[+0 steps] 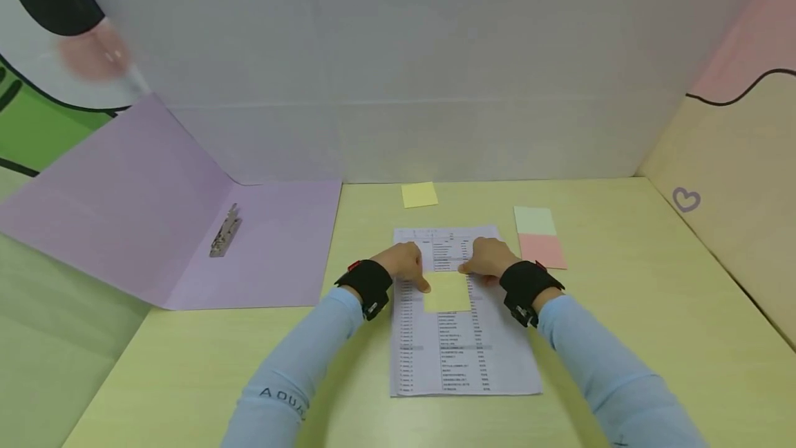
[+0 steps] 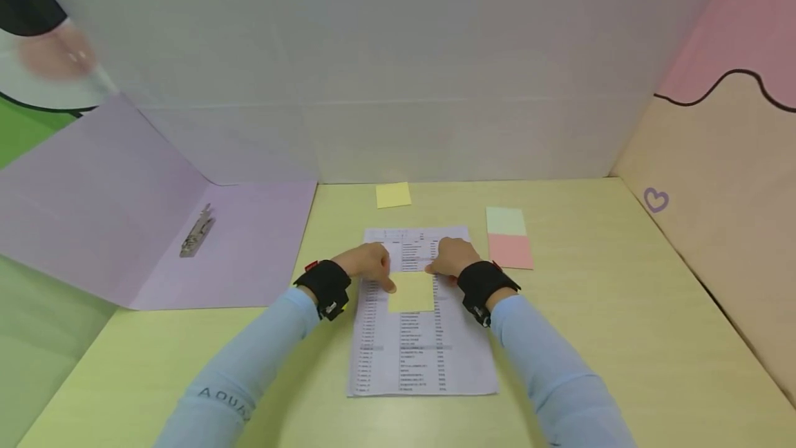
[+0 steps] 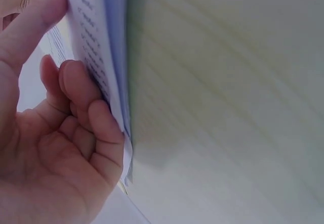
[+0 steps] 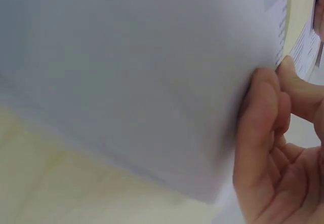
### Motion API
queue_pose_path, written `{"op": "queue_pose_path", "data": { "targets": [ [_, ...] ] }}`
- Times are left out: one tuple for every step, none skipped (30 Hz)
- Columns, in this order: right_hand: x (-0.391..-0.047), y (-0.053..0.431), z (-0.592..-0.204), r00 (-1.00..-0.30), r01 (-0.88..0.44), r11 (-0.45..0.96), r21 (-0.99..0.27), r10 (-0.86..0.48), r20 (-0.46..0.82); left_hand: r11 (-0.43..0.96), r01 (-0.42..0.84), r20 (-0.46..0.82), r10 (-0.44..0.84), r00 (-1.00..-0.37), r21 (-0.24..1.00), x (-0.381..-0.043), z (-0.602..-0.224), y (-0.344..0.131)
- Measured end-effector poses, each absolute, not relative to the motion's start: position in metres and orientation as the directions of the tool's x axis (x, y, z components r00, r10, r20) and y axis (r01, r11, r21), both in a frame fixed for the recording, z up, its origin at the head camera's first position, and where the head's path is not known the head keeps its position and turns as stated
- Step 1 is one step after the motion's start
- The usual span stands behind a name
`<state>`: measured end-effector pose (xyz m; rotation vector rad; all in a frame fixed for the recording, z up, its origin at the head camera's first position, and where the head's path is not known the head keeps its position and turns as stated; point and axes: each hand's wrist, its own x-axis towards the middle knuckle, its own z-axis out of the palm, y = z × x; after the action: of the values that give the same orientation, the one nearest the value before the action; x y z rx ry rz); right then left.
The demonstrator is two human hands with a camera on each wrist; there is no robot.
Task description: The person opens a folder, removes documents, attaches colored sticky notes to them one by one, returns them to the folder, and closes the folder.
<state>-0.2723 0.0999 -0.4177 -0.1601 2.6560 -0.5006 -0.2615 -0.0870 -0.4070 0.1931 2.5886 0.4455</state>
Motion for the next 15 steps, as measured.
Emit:
{"op": "queue_pose_path", "data": {
  "targets": [
    [-0.2717,0.1014,-0.4178,-0.902,-0.038,0.924,-0.382,-0.196,-0.384,0.937,0.054,-0.455,0.217,-0.864,0.345,-0.2614,-0.4065,-0.0869],
    [-0.2712,0.1026,-0.4181,-0.903,-0.043,0.921,-0.388,-0.202,-0.379,0.937,0.053,-0.456,0.217,-0.863,0.345,-0.2613,-0.4061,-0.0869],
    [-0.2708,0.1035,-0.4183,-0.904,-0.046,0.917,-0.396,-0.206,-0.374,0.937,0.052,-0.457,0.216,-0.863,0.345,-0.2611,-0.4056,-0.0869],
    [-0.2704,0.1039,-0.4186,-0.906,-0.051,0.916,-0.398,-0.21,-0.367,0.936,0.049,-0.456,0.214,-0.864,0.347,-0.2606,-0.4052,-0.0871],
    [-0.2702,0.1042,-0.419,-0.907,-0.054,0.914,-0.403,-0.214,-0.363,0.936,0.045,-0.456,0.212,-0.864,0.35,-0.2603,-0.4051,-0.0872],
    [-0.2702,0.1047,-0.4194,-0.907,-0.057,0.913,-0.404,-0.217,-0.362,0.935,0.044,-0.456,0.212,-0.864,0.351,-0.2599,-0.4048,-0.0873],
    [-0.2701,0.105,-0.4194,-0.906,-0.059,0.912,-0.406,-0.219,-0.361,0.935,0.042,-0.456,0.211,-0.865,0.353,-0.2599,-0.405,-0.0874],
    [-0.2701,0.1055,-0.4195,-0.906,-0.062,0.91,-0.411,-0.224,-0.36,0.933,0.04,-0.455,0.211,-0.865,0.356,-0.26,-0.4053,-0.0874],
    [-0.2702,0.106,-0.4197,-0.904,-0.063,0.908,-0.414,-0.228,-0.361,0.932,0.038,-0.455,0.211,-0.865,0.36,-0.2602,-0.4054,-0.0874],
    [-0.2703,0.1066,-0.4199,-0.903,-0.065,0.906,-0.417,-0.231,-0.362,0.931,0.036,-0.455,0.21,-0.865,0.362,-0.2603,-0.4057,-0.0873],
    [-0.2702,0.1069,-0.4198,-0.901,-0.064,0.904,-0.423,-0.235,-0.366,0.931,0.035,-0.454,0.21,-0.866,0.363,-0.2604,-0.406,-0.0874],
    [-0.2701,0.1073,-0.4199,-0.899,-0.068,0.902,-0.427,-0.241,-0.366,0.931,0.033,-0.454,0.209,-0.866,0.364,-0.2606,-0.4062,-0.0874],
    [-0.2697,0.1074,-0.4197,-0.898,-0.07,0.9,-0.431,-0.245,-0.365,0.93,0.032,-0.454,0.208,-0.867,0.365,-0.2605,-0.4064,-0.0875],
    [-0.2694,0.1075,-0.4197,-0.897,-0.073,0.897,-0.435,-0.249,-0.364,0.93,0.033,-0.453,0.209,-0.867,0.367,-0.2603,-0.4063,-0.0875],
    [-0.2691,0.1076,-0.4197,-0.897,-0.074,0.896,-0.438,-0.251,-0.364,0.929,0.034,-0.452,0.211,-0.867,0.368,-0.2602,-0.4062,-0.0876]
  ]
}}
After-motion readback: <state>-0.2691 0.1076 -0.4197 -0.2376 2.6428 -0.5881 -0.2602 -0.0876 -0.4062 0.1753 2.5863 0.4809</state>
